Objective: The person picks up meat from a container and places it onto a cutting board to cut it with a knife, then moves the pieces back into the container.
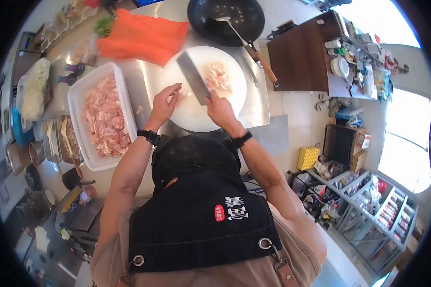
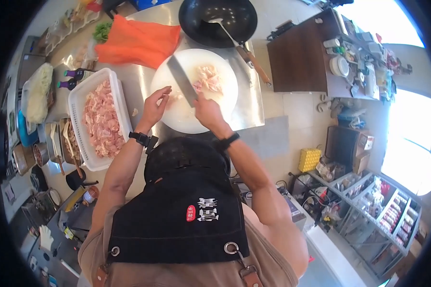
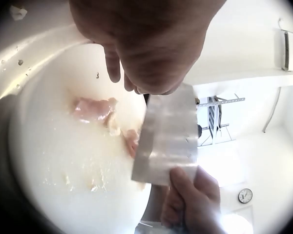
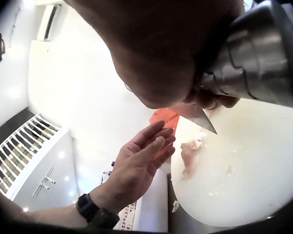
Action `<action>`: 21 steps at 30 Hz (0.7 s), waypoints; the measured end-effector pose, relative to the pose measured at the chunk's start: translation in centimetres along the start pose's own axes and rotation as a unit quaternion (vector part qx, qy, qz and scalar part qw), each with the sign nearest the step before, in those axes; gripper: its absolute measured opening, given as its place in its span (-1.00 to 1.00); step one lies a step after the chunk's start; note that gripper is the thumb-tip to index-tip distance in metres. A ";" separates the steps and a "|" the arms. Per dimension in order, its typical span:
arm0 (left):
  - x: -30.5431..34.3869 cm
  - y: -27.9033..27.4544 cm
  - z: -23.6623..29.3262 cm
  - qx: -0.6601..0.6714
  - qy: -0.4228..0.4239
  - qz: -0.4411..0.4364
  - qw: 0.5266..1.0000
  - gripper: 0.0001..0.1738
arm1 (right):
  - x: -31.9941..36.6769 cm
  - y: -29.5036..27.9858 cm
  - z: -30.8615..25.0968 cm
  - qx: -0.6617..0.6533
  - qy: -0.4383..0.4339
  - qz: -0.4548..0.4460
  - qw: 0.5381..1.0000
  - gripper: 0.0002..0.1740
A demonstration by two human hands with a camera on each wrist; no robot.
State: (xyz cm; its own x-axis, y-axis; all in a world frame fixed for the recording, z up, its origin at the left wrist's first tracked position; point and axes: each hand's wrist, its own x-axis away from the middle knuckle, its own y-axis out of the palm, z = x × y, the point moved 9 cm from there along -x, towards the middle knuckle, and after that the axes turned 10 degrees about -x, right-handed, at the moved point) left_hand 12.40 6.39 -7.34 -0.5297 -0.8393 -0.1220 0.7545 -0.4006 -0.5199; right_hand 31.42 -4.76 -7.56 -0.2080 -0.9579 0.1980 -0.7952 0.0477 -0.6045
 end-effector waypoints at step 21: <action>2.1 4.1 -3.3 -0.132 -0.287 -0.057 0.947 -0.59 | 7.1 -5.7 6.2 -0.008 0.011 -0.079 0.997 -0.79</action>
State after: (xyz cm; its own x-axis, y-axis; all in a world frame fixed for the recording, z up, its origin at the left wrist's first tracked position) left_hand 13.12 4.18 -12.55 -0.2473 -0.8881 0.3874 0.5419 -0.4583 -0.7045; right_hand 37.98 -13.56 -7.49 -0.0921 -0.9470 0.3076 -0.8276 -0.0989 -0.5525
